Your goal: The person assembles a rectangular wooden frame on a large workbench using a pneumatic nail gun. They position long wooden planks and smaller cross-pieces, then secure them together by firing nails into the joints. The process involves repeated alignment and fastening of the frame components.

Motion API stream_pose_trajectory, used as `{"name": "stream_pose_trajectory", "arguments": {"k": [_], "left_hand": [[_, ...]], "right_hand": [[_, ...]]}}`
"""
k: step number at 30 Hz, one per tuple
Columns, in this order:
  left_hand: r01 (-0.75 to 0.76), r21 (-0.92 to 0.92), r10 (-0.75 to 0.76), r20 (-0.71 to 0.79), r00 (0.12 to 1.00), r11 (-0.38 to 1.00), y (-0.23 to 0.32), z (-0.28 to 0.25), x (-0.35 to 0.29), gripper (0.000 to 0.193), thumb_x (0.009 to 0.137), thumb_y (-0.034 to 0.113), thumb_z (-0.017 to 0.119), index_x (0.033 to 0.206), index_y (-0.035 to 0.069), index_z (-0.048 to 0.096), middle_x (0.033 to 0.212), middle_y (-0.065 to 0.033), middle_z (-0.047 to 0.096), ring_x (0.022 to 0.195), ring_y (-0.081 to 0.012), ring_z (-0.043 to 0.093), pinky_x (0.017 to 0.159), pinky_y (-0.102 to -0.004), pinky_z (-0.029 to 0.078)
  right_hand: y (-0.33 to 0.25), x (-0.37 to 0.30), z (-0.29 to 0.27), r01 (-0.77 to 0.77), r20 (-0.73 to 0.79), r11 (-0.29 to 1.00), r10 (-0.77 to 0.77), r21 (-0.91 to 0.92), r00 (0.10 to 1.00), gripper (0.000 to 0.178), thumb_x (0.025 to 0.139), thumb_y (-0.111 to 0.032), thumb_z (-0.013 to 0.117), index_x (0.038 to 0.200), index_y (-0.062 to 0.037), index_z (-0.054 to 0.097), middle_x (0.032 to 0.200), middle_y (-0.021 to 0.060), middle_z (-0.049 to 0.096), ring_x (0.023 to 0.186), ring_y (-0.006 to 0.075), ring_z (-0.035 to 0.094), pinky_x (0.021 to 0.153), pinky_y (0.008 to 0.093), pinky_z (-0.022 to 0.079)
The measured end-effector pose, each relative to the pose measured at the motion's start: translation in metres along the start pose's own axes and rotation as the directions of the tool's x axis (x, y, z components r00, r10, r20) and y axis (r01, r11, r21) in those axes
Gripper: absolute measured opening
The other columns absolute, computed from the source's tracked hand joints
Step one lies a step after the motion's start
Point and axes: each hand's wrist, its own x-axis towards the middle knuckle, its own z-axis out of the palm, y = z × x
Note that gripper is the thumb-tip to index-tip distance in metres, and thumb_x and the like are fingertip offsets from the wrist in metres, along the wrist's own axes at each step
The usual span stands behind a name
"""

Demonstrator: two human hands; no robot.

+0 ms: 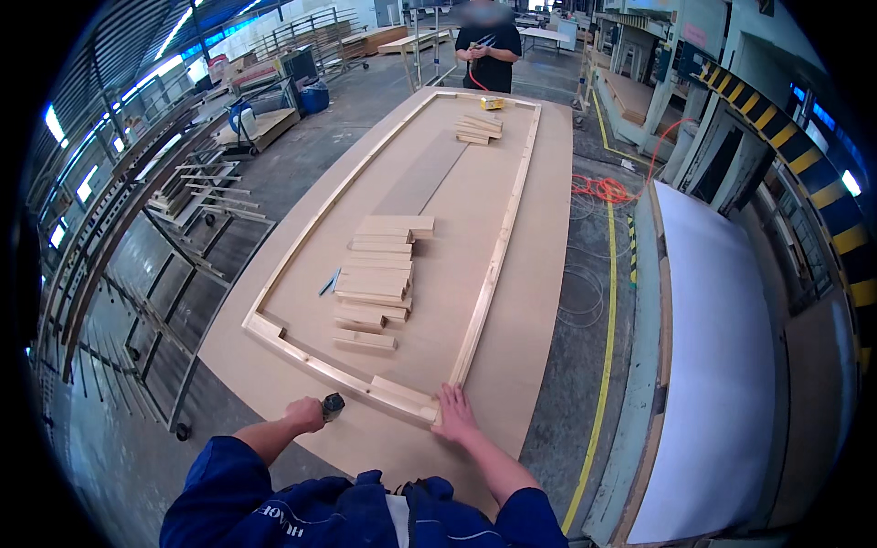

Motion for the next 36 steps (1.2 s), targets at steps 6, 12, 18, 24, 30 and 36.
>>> {"name": "stream_pose_trajectory", "arguments": {"k": [6,12,18,24,30,36], "left_hand": [[-0.011,-0.006,0.011,-0.007,1.000,1.000,-0.002,0.001,0.001,0.029,0.087,0.018,0.062,0.107,0.002,0.077,0.110,-0.0212,0.075,0.104,-0.0377,0.074,0.088,-0.0463,0.061],[-0.024,-0.016,0.023,-0.022,0.999,1.000,-0.006,0.011,0.006,0.028,0.086,0.017,0.062,0.106,0.003,0.078,0.110,-0.0204,0.076,0.103,-0.0374,0.074,0.087,-0.0473,0.061],[0.029,0.009,-0.029,0.045,0.999,1.000,-0.007,0.010,0.002,0.027,0.087,0.016,0.062,0.106,0.006,0.077,0.112,-0.0177,0.076,0.103,-0.0361,0.074,0.086,-0.0473,0.061],[0.015,-0.012,-0.015,-0.024,1.000,1.000,0.000,0.007,-0.001,0.028,0.089,0.015,0.060,0.108,0.005,0.078,0.109,-0.0189,0.076,0.104,-0.0360,0.074,0.088,-0.0461,0.061],[0.049,-0.053,-0.051,-0.049,0.997,0.997,-0.005,0.018,0.005,0.030,0.088,0.015,0.060,0.110,0.005,0.077,0.113,-0.0193,0.076,0.105,-0.0366,0.074,0.090,-0.0462,0.060],[0.032,-0.138,-0.024,0.058,0.998,0.990,-0.004,0.052,0.019,0.033,0.086,0.019,0.061,0.111,0.002,0.075,0.114,-0.0218,0.074,0.107,-0.0383,0.072,0.090,-0.0486,0.059]], "right_hand": [[0.002,0.001,0.000,0.029,0.012,0.995,-0.028,-0.098,1.000,0.101,0.077,-0.049,0.082,0.155,-0.0042,0.035,0.166,0.0211,0.023,0.155,0.0478,0.014,0.129,0.0542,0.017],[0.004,-0.003,0.011,0.025,-0.066,0.999,-0.028,-0.039,0.997,0.101,0.077,-0.050,0.083,0.153,-0.0034,0.037,0.165,0.0209,0.024,0.155,0.0473,0.016,0.129,0.0539,0.018],[-0.006,-0.004,0.004,0.054,-0.040,0.998,-0.054,-0.011,0.998,0.096,0.075,-0.043,0.085,0.149,-0.0026,0.039,0.161,0.0223,0.029,0.154,0.0482,0.018,0.129,0.0540,0.018],[-0.001,-0.008,-0.001,0.053,-0.074,0.998,-0.054,-0.022,0.996,0.097,0.076,-0.044,0.085,0.150,-0.0025,0.037,0.162,0.0219,0.029,0.154,0.0483,0.018,0.128,0.0546,0.020],[0.000,-0.006,0.002,0.034,-0.030,0.998,-0.035,-0.052,0.999,0.100,0.079,-0.048,0.081,0.153,-0.0006,0.033,0.164,0.0214,0.025,0.156,0.0468,0.015,0.128,0.0546,0.019],[-0.006,-0.007,-0.002,0.012,-0.001,0.991,-0.013,-0.135,1.000,0.105,0.082,-0.052,0.079,0.156,0.0025,0.029,0.166,0.0204,0.023,0.156,0.0450,0.014,0.129,0.0525,0.018]]}}
